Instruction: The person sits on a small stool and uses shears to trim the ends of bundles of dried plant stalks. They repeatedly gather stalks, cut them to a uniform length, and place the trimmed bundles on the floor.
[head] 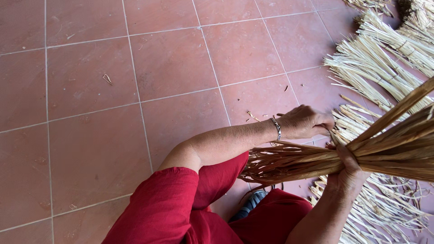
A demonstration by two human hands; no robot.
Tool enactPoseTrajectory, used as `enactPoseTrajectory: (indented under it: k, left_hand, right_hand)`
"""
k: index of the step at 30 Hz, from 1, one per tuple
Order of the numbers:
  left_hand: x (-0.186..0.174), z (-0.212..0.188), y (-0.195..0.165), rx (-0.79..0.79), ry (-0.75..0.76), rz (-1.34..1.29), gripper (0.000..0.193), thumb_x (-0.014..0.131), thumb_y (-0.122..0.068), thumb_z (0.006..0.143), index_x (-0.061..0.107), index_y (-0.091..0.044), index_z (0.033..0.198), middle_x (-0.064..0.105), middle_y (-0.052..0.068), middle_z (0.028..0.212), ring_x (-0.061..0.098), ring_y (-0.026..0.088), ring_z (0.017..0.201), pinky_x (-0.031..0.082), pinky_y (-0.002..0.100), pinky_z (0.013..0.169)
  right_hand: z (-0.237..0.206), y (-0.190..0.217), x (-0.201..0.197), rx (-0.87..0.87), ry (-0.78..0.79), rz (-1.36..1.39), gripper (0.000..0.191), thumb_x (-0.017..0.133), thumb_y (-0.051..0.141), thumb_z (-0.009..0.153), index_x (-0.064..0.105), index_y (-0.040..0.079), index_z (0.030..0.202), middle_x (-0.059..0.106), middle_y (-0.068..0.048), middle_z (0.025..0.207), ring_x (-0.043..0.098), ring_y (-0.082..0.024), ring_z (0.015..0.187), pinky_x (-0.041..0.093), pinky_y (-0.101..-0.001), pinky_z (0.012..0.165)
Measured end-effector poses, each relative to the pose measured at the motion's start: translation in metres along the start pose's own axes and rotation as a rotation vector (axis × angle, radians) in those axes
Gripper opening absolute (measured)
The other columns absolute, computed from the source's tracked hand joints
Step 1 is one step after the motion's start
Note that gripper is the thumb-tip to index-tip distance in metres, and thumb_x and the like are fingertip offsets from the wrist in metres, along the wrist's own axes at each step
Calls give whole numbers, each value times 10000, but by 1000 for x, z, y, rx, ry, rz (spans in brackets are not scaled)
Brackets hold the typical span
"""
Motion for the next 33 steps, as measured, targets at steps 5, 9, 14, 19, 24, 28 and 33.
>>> enactPoseTrajectory:
  k: [5,9,14,19,24,28,33]
  left_hand:
    - [11,-12,-3,-91,387,222,313,725,-421,950,761,-142,811,709,35,642,715,148,603,581,350,681]
    - [18,-15,0,27,345,-293,171,725,-278,902,778,-116,894,757,27,691,681,145,569,560,375,559]
    - [14,-2,14,217,-178,-158,175,670,-252,1043,725,-123,938,714,33,808,682,112,708,564,293,640]
    - [29,-4,21,-213,320,425,278,590,-162,1021,541,-91,1286,697,55,725,667,170,596,574,333,585]
    - [31,-10,13,25,262,258,223,723,-289,873,659,-136,1022,711,28,759,705,154,705,583,377,688]
    - [33,-8,31,28,282,-67,171,745,-300,868,732,-135,911,762,18,757,730,136,696,592,354,705]
    - [34,3,46,-234,265,-397,306,639,-405,986,755,-121,979,770,68,817,727,171,689,621,367,730]
  right_hand:
    - [4,-10,-18,-9,-66,12,552,740,-159,856,533,-46,1355,646,-128,1077,706,-244,895,651,-409,839]
    - [8,-15,-22,-25,4,21,513,759,-198,925,527,-85,1368,632,-132,1136,690,-215,1000,619,-373,953]
    - [-2,-14,-5,47,1,7,510,756,-106,889,527,-23,1338,629,-118,1075,722,-256,899,654,-410,821]
    - [-1,-16,16,20,28,-72,525,753,-128,915,524,-29,1377,646,-142,1141,734,-258,975,636,-417,839]
    - [10,-20,-11,17,-37,-20,467,722,-116,909,531,-21,1325,627,-119,1092,715,-259,892,665,-443,842]
    - [18,-31,-18,-3,33,26,460,714,-184,980,526,-74,1386,624,-148,1142,681,-235,1027,618,-416,994]
    - [13,-30,-9,32,28,30,476,704,-113,969,511,-31,1397,641,-122,1185,714,-249,1018,640,-434,936]
Point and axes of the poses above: each hand's wrist, its own z-axis towards the middle knuckle, its own x-axis out of the palm, y = z × x, the point moved 3 cm from there along z, towards the middle knuckle
